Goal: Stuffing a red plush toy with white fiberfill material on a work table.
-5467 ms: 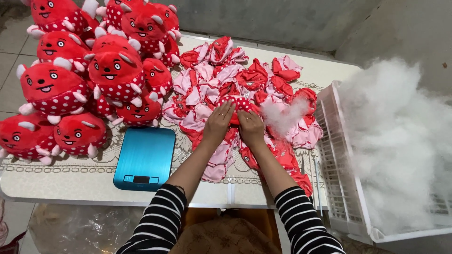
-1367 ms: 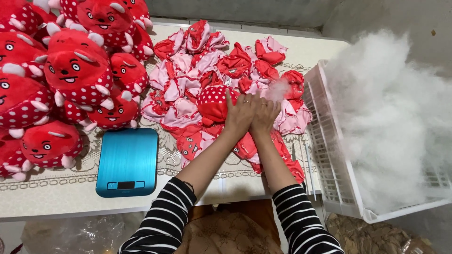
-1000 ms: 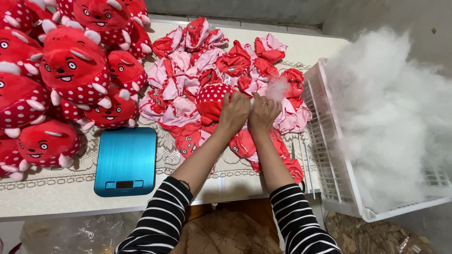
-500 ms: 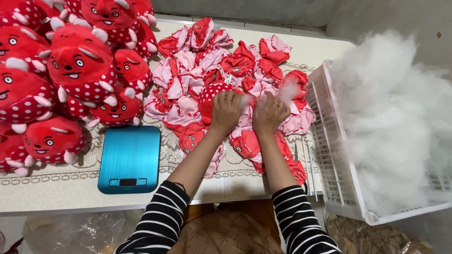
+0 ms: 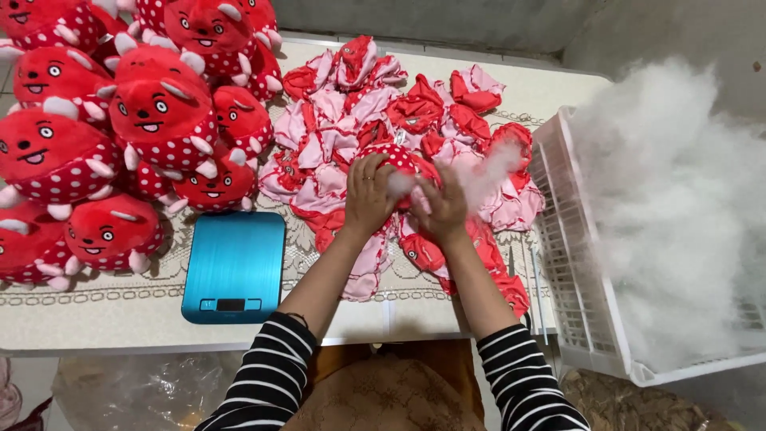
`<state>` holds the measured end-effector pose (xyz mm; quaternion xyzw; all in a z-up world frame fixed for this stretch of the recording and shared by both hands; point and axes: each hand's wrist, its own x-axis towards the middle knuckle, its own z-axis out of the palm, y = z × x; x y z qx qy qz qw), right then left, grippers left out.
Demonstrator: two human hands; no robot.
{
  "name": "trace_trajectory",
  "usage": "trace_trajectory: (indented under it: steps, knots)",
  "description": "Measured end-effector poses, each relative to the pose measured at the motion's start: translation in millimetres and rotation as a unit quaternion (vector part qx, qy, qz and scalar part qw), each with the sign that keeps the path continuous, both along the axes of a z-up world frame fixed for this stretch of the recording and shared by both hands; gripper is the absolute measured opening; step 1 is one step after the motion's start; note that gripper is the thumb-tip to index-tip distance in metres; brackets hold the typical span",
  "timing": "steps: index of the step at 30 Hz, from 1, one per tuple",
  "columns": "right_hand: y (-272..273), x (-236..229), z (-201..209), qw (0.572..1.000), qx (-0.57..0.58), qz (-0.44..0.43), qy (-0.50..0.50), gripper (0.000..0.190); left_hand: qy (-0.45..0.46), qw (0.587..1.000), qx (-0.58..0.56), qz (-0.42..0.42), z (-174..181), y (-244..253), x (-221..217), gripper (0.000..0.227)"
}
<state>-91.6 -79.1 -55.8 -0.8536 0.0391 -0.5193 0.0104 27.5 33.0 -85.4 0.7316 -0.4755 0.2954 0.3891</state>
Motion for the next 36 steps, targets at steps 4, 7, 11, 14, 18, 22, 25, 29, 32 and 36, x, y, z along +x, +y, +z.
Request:
trace_trajectory:
  steps: [4,7,11,14,18,22,25,29,32,36]
  knots:
    - [15,0,18,0.989,0.067,0.086,0.097,0.047,0.010,1.000,0.007,0.003,2,2,-4,0.024]
    - [12,6,4,0.991,0.078,0.061,0.092,0.027,0.018,1.000,0.019,-0.001,8,8,-8,0.043]
    - [4,12,-2,0.990,0.134,0.007,0.044,0.014,0.022,0.999,0.046,-0.010,18,14,-10,0.070]
    - [10,11,-8,0.993,0.103,0.011,0.049,0.016,0.017,0.999,0.044,0.012,8,9,-4,0.070]
    - [35,4,8,0.989,0.061,0.092,0.103,0.040,0.040,0.999,0.029,0.012,0,6,2,0.063]
    - [35,1,7,0.992,0.030,0.080,0.093,0.026,0.024,1.000,0.018,0.006,-3,4,0,0.061]
    - [28,2,-5,0.988,0.079,0.082,0.100,0.033,0.031,0.999,0.014,-0.006,-2,4,2,0.066]
    - [18,2,-11,0.990,0.096,0.021,0.101,0.043,0.012,0.999,0.003,0.036,1,9,2,0.059]
    - [20,8,9,0.990,0.099,-0.015,0.101,0.049,0.003,0.998,0.000,0.064,8,10,4,0.058]
    - [18,22,6,0.987,0.088,-0.062,0.123,0.057,-0.030,0.997,0.010,0.072,7,7,3,0.056]
